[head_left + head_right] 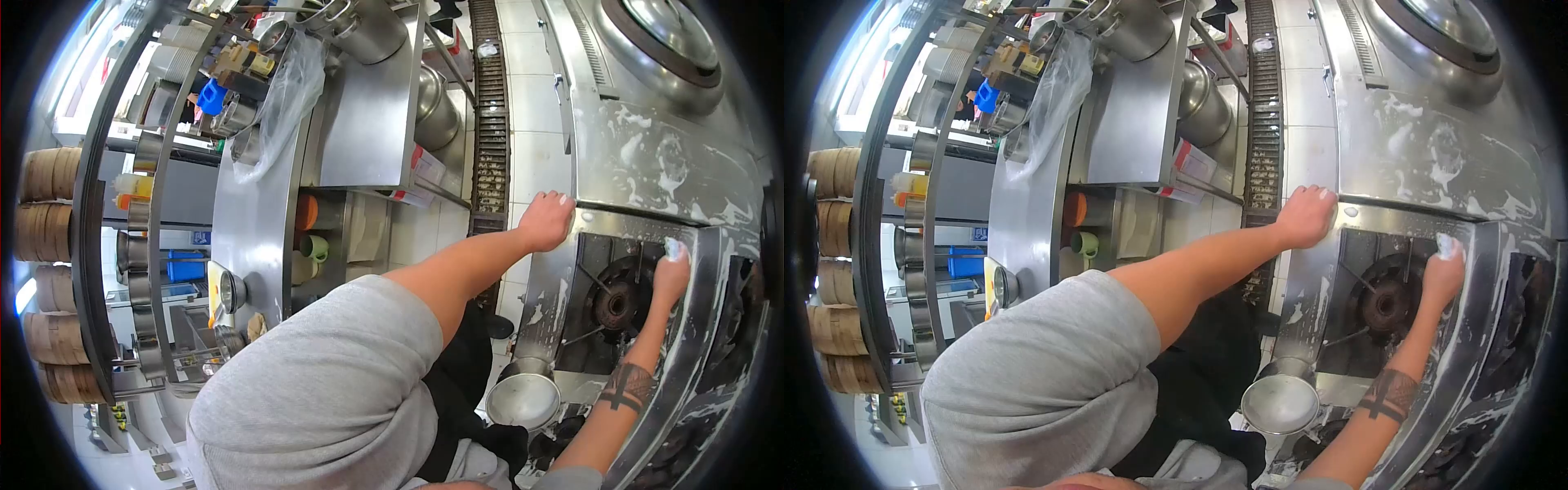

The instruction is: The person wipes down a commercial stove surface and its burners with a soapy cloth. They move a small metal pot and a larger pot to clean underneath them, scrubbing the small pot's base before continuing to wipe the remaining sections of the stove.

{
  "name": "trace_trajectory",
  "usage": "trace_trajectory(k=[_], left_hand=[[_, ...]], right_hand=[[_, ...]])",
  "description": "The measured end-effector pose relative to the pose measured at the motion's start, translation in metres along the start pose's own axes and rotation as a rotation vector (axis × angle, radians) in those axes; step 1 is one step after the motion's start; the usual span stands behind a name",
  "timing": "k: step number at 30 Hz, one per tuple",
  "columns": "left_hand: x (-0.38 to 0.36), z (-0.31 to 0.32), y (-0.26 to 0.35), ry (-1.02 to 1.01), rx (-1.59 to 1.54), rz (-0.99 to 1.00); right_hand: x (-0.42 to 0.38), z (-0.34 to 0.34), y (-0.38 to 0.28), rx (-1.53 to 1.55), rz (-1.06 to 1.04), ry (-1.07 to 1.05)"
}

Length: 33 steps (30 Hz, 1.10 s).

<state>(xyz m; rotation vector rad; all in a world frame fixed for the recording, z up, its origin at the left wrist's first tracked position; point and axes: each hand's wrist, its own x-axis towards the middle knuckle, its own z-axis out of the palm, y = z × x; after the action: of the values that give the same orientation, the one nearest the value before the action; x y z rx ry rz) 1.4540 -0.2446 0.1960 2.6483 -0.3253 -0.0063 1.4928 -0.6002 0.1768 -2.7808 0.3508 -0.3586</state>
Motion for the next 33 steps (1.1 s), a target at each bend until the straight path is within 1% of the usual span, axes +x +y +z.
trace_trajectory(k=[2, 3, 4, 5, 6, 7, 8, 9, 10, 11, 12, 13, 14, 15, 17, 19, 20, 21, 23, 24, 25, 27, 28, 31, 33], left_hand=[[0.0, -0.003, 0.001, -0.013, 0.009, -0.015], [-0.001, -0.002, 0.002, -0.031, 0.017, -0.022], [-0.002, -0.001, 0.003, -0.042, 0.048, -0.091], [0.002, 0.001, 0.001, -0.12, 0.07, -0.163], [0.005, 0.007, -0.003, -0.129, 0.086, -0.149], [0.007, 0.005, 0.0, -0.18, 0.069, -0.194], [0.008, 0.006, 0.0, -0.199, 0.15, -0.196], [0.007, 0.014, -0.003, -0.12, 0.173, -0.132], [0.004, 0.016, -0.007, -0.021, 0.163, -0.01], [0.005, 0.01, 0.002, -0.063, 0.152, -0.047], [0.004, 0.021, -0.008, -0.017, 0.167, -0.009], [0.002, 0.025, -0.014, 0.039, 0.177, 0.03], [0.001, 0.023, -0.01, 0.054, 0.15, 0.006], [0.001, 0.025, -0.008, 0.074, 0.139, 0.006], [0.004, 0.025, 0.002, 0.02, 0.158, -0.036], [0.0, 0.024, 0.001, 0.016, 0.167, -0.014], [0.003, 0.023, 0.003, 0.035, 0.177, -0.002], [0.008, 0.024, 0.004, 0.041, 0.174, 0.007], [0.004, 0.023, 0.0, 0.003, 0.167, -0.024], [0.005, 0.026, -0.009, -0.007, 0.135, 0.004], [0.005, 0.025, -0.009, -0.012, 0.129, 0.004], [0.006, 0.021, -0.004, -0.035, 0.142, -0.037], [0.008, 0.02, -0.003, -0.035, 0.113, -0.021], [0.007, 0.017, -0.002, -0.038, 0.114, 0.005], [0.011, 0.016, -0.003, -0.061, 0.123, 0.02]], right_hand=[[-0.007, -0.012, 0.006, -0.035, 0.034, -0.038], [-0.007, -0.013, 0.01, -0.002, -0.007, -0.085], [-0.015, -0.014, 0.018, 0.02, -0.032, -0.139], [-0.006, -0.001, 0.021, -0.047, 0.02, -0.182], [-0.006, -0.013, -0.003, 0.073, 0.008, -0.143], [-0.002, -0.021, -0.025, 0.085, 0.057, -0.147], [0.002, -0.025, -0.043, 0.135, 0.127, -0.128], [0.006, -0.011, -0.04, 0.103, 0.079, -0.042], [0.006, -0.009, -0.044, 0.104, 0.118, -0.065], [-0.005, -0.017, -0.047, 0.117, 0.081, -0.048], [-0.016, -0.008, -0.034, 0.086, -0.09, 0.192], [-0.027, -0.017, -0.03, 0.029, -0.071, 0.192], [-0.036, -0.032, -0.027, 0.062, 0.005, 0.129], [-0.04, -0.029, -0.014, 0.114, -0.021, 0.162], [-0.026, -0.033, -0.01, 0.08, -0.011, 0.043], [0.001, -0.016, -0.008, -0.017, -0.069, 0.093], [0.016, -0.018, -0.018, -0.028, -0.009, 0.016], [0.023, -0.027, -0.019, -0.031, -0.006, 0.027], [0.013, -0.036, -0.027, -0.192, -0.08, -0.064], [0.003, -0.039, -0.022, -0.261, -0.051, -0.075], [-0.008, -0.057, -0.023, -0.287, -0.003, -0.163], [-0.014, -0.067, -0.019, -0.222, -0.01, -0.078], [-0.009, -0.061, -0.026, -0.224, -0.011, -0.076], [0.013, -0.016, -0.035, -0.175, 0.158, 0.05], [0.012, -0.012, -0.063, -0.01, 0.074, 0.022]])
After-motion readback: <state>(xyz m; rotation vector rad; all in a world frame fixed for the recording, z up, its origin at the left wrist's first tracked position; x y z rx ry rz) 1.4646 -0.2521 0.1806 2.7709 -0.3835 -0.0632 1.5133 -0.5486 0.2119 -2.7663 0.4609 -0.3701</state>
